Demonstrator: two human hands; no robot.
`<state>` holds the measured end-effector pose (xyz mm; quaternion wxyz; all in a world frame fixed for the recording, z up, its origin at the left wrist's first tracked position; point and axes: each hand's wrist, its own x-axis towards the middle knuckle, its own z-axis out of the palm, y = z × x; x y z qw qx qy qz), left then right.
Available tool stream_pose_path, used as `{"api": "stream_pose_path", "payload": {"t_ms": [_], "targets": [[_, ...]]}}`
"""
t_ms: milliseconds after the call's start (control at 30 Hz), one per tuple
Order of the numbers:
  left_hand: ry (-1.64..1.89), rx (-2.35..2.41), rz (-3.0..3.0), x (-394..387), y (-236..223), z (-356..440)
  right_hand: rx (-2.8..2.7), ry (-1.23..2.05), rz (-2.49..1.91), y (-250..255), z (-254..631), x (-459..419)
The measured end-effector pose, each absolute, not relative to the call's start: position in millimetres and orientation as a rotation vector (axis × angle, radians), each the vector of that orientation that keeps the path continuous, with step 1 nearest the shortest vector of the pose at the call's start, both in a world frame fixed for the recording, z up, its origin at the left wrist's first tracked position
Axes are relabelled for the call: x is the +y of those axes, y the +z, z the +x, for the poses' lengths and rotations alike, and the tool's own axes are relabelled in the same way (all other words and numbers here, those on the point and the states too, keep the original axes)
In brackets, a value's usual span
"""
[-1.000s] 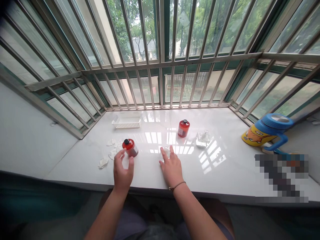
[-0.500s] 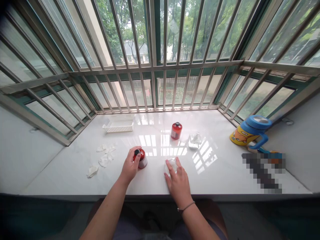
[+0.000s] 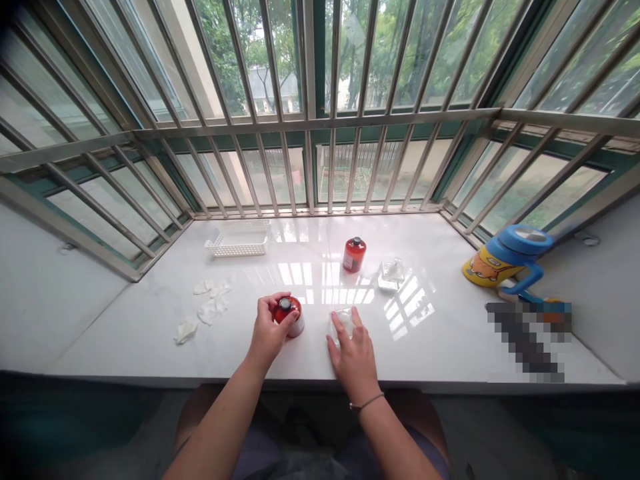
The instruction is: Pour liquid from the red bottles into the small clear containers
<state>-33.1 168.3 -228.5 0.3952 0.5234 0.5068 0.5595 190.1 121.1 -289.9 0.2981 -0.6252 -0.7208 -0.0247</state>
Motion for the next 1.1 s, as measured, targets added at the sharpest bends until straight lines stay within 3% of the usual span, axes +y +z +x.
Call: {"api": "stream_pose_path", "payload": {"t_ms": [500, 967, 1100], "targets": [[1.322, 1.296, 1.303, 171, -224, -34, -1.879, -0.138, -1.549, -297, 191, 125], [1.438, 1.332, 1.738, 179, -199, -50, -1.882, -0.133, -1.589, -295, 191, 126], [1.457, 1.532, 1.905, 180, -184, -69, -1.882, -0.144, -1.587, -296, 191, 126]]}}
